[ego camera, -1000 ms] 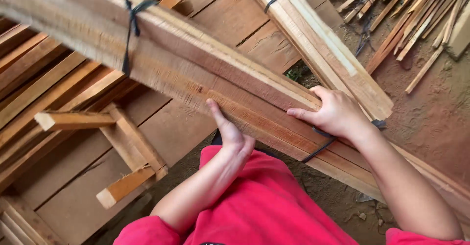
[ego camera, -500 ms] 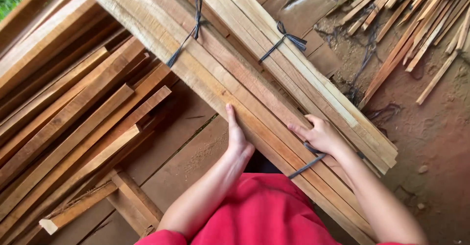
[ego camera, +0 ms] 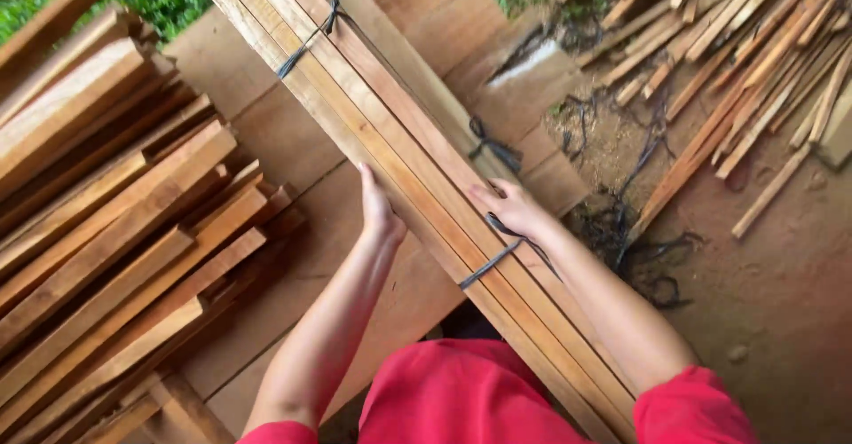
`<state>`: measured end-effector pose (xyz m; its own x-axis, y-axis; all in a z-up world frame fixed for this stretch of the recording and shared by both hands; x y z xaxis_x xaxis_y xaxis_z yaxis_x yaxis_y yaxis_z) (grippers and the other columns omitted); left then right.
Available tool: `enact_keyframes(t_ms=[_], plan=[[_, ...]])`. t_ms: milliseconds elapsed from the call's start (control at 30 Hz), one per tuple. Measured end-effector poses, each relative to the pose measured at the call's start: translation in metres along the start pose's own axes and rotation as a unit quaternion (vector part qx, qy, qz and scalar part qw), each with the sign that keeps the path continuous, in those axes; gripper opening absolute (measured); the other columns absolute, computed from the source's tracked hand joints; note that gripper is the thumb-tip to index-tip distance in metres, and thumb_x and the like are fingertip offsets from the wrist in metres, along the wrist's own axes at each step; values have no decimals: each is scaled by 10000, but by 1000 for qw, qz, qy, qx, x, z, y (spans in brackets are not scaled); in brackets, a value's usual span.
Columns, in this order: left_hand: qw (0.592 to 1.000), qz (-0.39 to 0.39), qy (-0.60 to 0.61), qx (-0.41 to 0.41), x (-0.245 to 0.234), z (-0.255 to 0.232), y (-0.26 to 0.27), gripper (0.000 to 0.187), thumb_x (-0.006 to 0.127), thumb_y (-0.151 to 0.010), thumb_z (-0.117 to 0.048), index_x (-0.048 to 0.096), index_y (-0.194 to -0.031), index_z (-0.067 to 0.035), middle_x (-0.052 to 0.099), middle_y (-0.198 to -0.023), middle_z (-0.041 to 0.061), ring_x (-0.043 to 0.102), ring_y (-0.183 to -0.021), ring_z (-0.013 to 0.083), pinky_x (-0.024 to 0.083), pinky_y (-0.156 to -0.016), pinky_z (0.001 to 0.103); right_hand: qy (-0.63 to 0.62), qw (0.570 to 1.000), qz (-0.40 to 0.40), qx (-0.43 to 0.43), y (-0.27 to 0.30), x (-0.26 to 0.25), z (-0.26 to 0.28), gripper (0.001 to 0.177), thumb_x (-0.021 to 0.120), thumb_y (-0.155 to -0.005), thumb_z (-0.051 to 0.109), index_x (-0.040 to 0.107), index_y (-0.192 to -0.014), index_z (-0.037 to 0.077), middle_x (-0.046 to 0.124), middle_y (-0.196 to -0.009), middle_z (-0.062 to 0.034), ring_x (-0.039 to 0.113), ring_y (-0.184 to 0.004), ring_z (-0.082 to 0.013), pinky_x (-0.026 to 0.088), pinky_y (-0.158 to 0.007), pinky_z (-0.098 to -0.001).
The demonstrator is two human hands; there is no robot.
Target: Organizing and stacking wooden planks on a workbench.
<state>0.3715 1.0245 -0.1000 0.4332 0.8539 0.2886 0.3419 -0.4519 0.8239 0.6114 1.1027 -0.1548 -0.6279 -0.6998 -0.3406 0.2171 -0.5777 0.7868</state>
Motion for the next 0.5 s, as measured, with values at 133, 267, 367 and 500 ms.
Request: enact_keyframes(t_ms=[133, 267, 367, 500], plan=[[999, -12, -49, 17, 17, -32, -75, 966, 436, -962, -785, 213, -1658, -154, 188, -1693, 222, 210, -1550, 393, 179, -1255, 566, -15, 999, 23, -20, -21, -18, 82, 900, 630, -842, 813, 589, -1466, 167, 580, -1473, -166, 506, -1403, -325, 398, -1166, -467], [994, -67, -82, 37, 42, -71, -130, 999, 422, -951, -781, 261, -1620, -57, 353, -1598, 305, 392, -1450, 446, 368, -1140, 654, 0, 997, 14, -77, -67, -40, 126, 751, 575, -890, 783, 710, -1309, 175, 652, -1386, -147, 508, -1391, -337, 398, -1160, -455], [988, -98, -110, 45, 52, -87, -145, 1048, 441, -920, -806, 262, -1608, -37, 367, -1578, 330, 432, -1417, 483, 388, -1090, 715, 8, 997, 17, -79, -93, -46, 137, 738, 556, -885, 811, 725, -1287, 215, 673, -1360, -103, 522, -1383, -294, 400, -1157, -427], [984, -114, -129, 46, 70, -107, -135, 1027, 431, -917, -798, 265, -1603, -53, 418, -1523, 353, 511, -1348, 511, 436, -993, 771, 24, 996, 18, -81, -122, -50, 144, 731, 524, -888, 843, 737, -1266, 254, 697, -1316, -76, 542, -1362, -284, 412, -1141, -410]])
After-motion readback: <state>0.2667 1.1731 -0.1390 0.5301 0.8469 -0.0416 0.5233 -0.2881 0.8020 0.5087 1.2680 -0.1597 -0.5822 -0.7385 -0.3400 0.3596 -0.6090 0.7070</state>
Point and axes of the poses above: each hand's wrist, its own y-axis away from the middle knuckle, its own x-axis out of the palm, z = x × y, the point moved 6 cm from there along -y, towards the middle knuckle
